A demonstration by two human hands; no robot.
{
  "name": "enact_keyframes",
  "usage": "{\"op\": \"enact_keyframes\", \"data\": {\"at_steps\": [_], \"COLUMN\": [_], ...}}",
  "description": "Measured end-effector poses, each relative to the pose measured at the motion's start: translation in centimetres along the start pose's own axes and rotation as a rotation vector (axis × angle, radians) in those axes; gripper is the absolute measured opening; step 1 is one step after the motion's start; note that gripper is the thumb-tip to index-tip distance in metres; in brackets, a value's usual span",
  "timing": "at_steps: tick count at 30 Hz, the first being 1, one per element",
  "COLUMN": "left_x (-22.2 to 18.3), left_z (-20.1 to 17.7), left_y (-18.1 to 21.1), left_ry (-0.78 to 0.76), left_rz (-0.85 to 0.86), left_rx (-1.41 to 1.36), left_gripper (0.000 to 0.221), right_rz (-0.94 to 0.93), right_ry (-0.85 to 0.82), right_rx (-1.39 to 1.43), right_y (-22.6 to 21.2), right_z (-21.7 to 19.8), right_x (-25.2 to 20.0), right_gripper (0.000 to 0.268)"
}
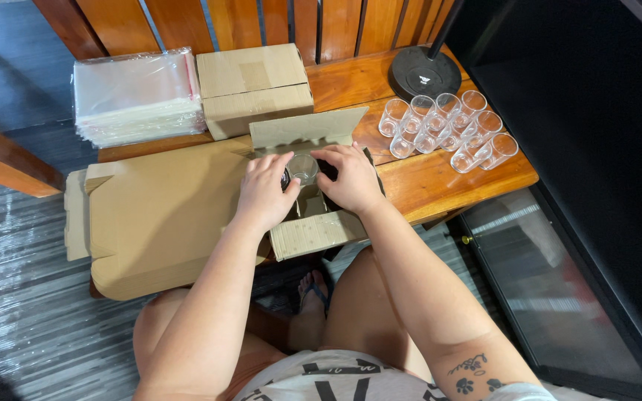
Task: The person opens a cardboard box containing small clear glasses, removes them one by one, and places them on a wooden table. The person then closes the box and sets it aside.
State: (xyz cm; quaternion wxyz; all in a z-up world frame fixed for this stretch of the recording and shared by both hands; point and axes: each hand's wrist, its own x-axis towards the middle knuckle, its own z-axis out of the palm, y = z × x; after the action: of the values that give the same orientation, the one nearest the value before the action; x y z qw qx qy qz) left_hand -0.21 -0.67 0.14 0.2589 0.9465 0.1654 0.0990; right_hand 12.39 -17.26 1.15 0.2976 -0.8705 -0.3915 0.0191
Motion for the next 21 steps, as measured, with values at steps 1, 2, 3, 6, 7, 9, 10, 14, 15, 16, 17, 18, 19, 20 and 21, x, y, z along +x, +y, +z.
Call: {"op": "enact_keyframes", "data": {"at_steps": [1, 2, 3, 6, 7, 9, 10, 14, 15, 16, 17, 18, 19, 20, 21], "left_x": [-0.1, -0.1, -0.2, -0.2, 0.0, 0.4, 1.1, 2.6, 2.8, 3.1, 3.4, 3.6, 3.6, 3.6, 3.5], "left_z": [-0.2, -0.4, -0.6, -0.8, -0.8, -0.9, -0.7, -1.7, -2.3, -2.3, -2.3, -2.2, -2.4, -2.6, -2.8], "left_y": [0.2, 0.4, 0.6, 0.8, 0.8, 0.9, 0.5, 0.6, 1.1, 1.2, 1.3, 1.3, 1.5, 1.7, 2.0], "left_ry": [0.001, -0.018, -0.036, -0.048, -0.048, -0.100, -0.098, -0.202, -0.225, -0.224, -0.239, -0.255, -0.253, -0.253, -0.254], "left_rz": [0.001, -0.015, -0.030, -0.039, -0.039, -0.083, -0.083, -0.167, -0.197, -0.197, -0.219, -0.242, -0.242, -0.260, -0.276], "left_rx": [0.000, -0.007, -0.013, -0.001, -0.003, 0.024, 0.024, -0.001, -0.032, -0.032, -0.031, -0.029, -0.029, -0.027, -0.025], "left_gripper": [0.056, 0.056, 0.056, 0.056, 0.056, 0.061, 0.061, 0.067, 0.064, 0.064, 0.067, 0.069, 0.069, 0.066, 0.063], "right_rz": [0.000, 0.006, 0.011, 0.026, 0.026, 0.020, 0.019, 0.089, 0.111, 0.109, 0.129, 0.148, 0.146, 0.148, 0.150], "right_ry": [0.001, -0.005, -0.011, -0.042, -0.042, -0.079, -0.079, -0.220, -0.254, -0.253, -0.283, -0.312, -0.311, -0.331, -0.349], "right_rx": [-0.001, -0.001, -0.002, -0.010, -0.011, -0.059, -0.061, -0.131, -0.144, -0.145, -0.148, -0.151, -0.151, -0.164, -0.176], "right_y": [-0.1, -0.2, -0.3, -0.6, -0.5, -0.3, -0.7, -2.3, -2.7, -2.7, -2.8, -2.8, -2.8, -2.8, -2.8], "right_z": [-0.1, -0.2, -0.2, -0.6, -0.5, -0.5, -1.1, -2.9, -3.3, -3.3, -3.3, -3.2, -3.2, -3.1, -3.1], "right_x": [0.0, 0.0, -0.1, 0.0, 0.3, 1.0, 1.3, 2.3, 2.5, 2.8, 3.0, 3.3, 3.4, 3.5, 3.6], "right_gripper": [0.042, 0.042, 0.042, 0.043, 0.043, 0.044, 0.044, 0.051, 0.053, 0.053, 0.054, 0.054, 0.054, 0.054, 0.055]}}
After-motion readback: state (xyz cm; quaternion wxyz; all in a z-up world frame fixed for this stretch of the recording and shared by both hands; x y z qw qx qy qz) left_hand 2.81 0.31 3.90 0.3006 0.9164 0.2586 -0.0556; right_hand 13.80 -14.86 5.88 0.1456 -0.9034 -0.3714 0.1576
